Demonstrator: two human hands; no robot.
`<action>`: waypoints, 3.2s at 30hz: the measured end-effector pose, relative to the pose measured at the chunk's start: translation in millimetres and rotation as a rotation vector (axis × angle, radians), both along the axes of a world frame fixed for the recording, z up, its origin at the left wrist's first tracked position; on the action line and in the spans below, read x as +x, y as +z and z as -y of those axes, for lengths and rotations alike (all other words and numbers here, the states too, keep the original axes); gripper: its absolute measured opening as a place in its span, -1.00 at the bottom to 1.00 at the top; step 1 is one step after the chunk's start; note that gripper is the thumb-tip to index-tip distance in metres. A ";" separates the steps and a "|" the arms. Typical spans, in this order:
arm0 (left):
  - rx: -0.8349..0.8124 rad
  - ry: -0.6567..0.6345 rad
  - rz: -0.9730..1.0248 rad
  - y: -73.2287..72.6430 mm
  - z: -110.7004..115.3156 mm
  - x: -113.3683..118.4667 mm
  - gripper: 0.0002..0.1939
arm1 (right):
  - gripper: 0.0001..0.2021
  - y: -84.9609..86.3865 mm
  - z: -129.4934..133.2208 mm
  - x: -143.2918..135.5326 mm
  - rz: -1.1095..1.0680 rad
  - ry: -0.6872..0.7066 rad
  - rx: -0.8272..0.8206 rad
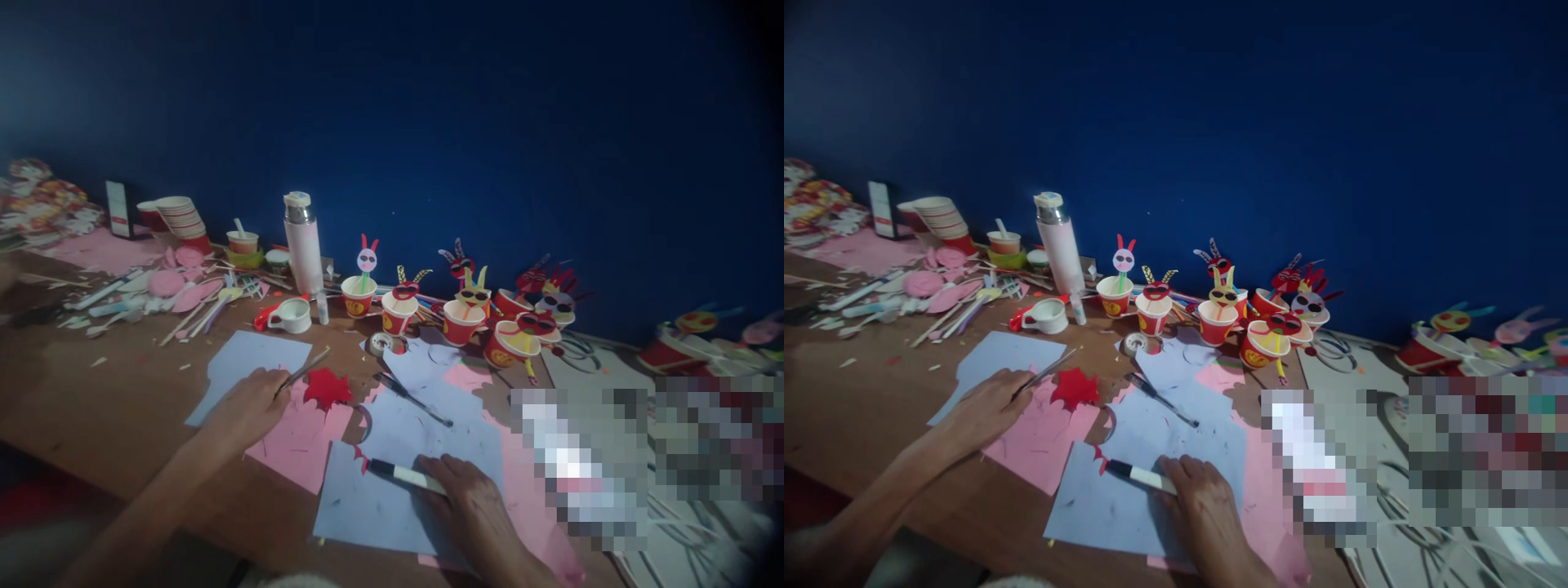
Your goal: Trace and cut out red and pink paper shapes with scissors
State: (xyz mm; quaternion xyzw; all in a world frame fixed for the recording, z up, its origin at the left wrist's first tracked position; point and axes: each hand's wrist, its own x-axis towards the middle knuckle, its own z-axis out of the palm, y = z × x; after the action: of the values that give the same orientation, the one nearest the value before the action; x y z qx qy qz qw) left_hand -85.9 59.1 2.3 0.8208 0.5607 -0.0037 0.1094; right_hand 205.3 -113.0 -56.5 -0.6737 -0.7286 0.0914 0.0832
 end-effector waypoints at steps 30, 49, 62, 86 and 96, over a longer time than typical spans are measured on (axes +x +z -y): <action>0.065 -0.049 0.036 -14.5 -5.6 4.5 -0.76 | -0.84 45.0 -25.7 -18.0 -0.648 -0.080 -0.167; 0.081 0.006 0.030 -22.8 -2.1 2.8 -0.74 | -0.85 56.4 -0.6 -22.5 -0.386 0.113 -0.129; 0.058 0.074 0.111 -21.2 7.0 8.5 -0.76 | -0.84 23.1 15.3 -10.2 -0.028 0.053 0.010; -0.024 0.092 0.140 -9.1 12.1 18.2 -0.71 | -0.85 26.7 3.4 -1.4 0.061 -0.040 -0.046; -0.223 0.039 0.379 -0.1 27.7 44.0 -0.57 | -0.83 35.4 7.1 -1.5 -0.172 -0.046 0.064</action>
State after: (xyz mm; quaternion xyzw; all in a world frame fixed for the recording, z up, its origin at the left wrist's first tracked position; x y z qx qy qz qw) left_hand -41.9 31.4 2.2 0.7787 0.5420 0.0906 0.3029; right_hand 203.8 -120.0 -21.1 -0.6770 -0.7056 0.1238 0.1691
